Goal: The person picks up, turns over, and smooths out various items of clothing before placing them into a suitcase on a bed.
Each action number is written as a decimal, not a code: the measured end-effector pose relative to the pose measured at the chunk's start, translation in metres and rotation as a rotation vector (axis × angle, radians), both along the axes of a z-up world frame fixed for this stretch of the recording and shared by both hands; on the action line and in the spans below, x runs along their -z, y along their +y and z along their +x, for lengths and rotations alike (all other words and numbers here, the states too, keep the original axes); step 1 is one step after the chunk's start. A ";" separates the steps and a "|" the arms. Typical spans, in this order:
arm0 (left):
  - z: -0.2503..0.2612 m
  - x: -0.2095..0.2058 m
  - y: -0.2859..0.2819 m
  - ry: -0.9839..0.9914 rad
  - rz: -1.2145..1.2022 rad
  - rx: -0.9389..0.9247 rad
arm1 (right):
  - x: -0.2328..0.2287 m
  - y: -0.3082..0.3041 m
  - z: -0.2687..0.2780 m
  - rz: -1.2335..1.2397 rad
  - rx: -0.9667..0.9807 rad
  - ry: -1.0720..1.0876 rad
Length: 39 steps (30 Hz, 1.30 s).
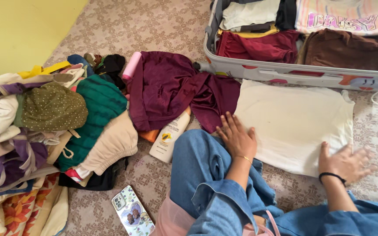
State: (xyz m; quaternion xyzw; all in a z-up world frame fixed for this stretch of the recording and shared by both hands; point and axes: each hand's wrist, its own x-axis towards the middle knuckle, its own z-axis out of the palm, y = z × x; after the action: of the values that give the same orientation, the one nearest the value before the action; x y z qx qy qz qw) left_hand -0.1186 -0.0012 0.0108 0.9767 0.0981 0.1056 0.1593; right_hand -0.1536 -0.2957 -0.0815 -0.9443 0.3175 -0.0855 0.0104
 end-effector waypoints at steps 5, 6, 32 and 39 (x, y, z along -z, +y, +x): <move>-0.022 0.026 -0.038 -0.101 0.252 0.700 | 0.003 0.063 0.013 0.186 -0.680 0.044; -0.026 0.029 -0.041 -0.101 0.190 0.671 | 0.000 0.075 0.016 0.220 -0.754 0.114; 0.034 -0.003 -0.035 -0.124 0.010 0.470 | -0.047 0.078 0.150 0.046 -0.907 -0.005; 0.035 -0.007 -0.036 -0.121 0.028 0.472 | -0.057 -0.026 0.146 0.131 -0.371 0.116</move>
State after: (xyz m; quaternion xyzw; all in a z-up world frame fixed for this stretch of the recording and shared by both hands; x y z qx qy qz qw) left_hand -0.0836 -0.0368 0.0177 0.9665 -0.1440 0.1252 0.1715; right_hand -0.0073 -0.3220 -0.0244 -0.9873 0.1430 -0.0067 0.0691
